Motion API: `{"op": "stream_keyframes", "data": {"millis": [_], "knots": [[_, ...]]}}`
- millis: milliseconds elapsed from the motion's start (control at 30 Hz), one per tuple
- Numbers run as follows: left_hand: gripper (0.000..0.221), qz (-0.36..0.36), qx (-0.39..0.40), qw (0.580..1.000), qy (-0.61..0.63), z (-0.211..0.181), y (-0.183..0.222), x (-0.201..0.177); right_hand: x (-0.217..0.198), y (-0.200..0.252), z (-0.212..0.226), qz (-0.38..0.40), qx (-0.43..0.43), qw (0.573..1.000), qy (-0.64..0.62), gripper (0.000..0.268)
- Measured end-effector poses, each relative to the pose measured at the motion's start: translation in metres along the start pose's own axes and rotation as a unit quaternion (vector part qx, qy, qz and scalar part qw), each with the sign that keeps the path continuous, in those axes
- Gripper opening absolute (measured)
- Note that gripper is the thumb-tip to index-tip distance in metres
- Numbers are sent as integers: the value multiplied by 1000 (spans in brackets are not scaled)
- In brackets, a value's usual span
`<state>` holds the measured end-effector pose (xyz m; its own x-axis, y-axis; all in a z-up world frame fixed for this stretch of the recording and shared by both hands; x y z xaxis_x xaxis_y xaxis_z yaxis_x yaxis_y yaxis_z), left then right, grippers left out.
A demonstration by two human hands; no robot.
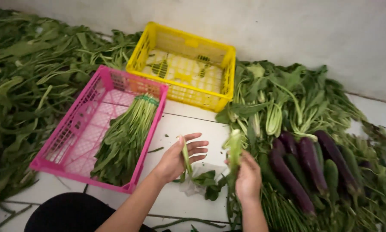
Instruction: Sorting, trimming, and bundling fresh spinach stalks using a trimming tool and green tape on a processing floor.
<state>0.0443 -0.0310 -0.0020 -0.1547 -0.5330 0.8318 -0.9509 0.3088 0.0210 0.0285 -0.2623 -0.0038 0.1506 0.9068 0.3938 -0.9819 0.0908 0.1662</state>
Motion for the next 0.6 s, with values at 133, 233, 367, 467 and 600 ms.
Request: {"op": "stream_keyframes", "data": {"millis": [133,233,367,467,600], "knots": [[62,-3,-8,1000,-24,5,2,1,56,21,-11,-19,-23,970,241,46],[61,-5,-20,996,-85,4,5,9,97,40,-11,-7,-123,929,350,31],[65,3,-18,1000,-25,10,5,5,129,62,-4,18,-263,865,427,35],[44,17,22,1000,8,8,6,-2,126,59,-5,24,-292,828,477,38],[12,-25,52,995,75,1,5,-10,105,36,-10,29,-265,897,352,32]]}}
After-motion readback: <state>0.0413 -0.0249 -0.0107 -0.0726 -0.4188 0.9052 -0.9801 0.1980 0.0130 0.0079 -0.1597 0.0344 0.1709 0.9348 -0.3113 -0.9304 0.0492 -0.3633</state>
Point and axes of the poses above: each hand's wrist, its own y-axis away from the middle knuckle, its own x-axis out of the palm, z = x × y, the point moved 6 cm from there along -y, towards the middle knuckle, and after that the axes turned 5 degrees about x, right-handed, at the moved point
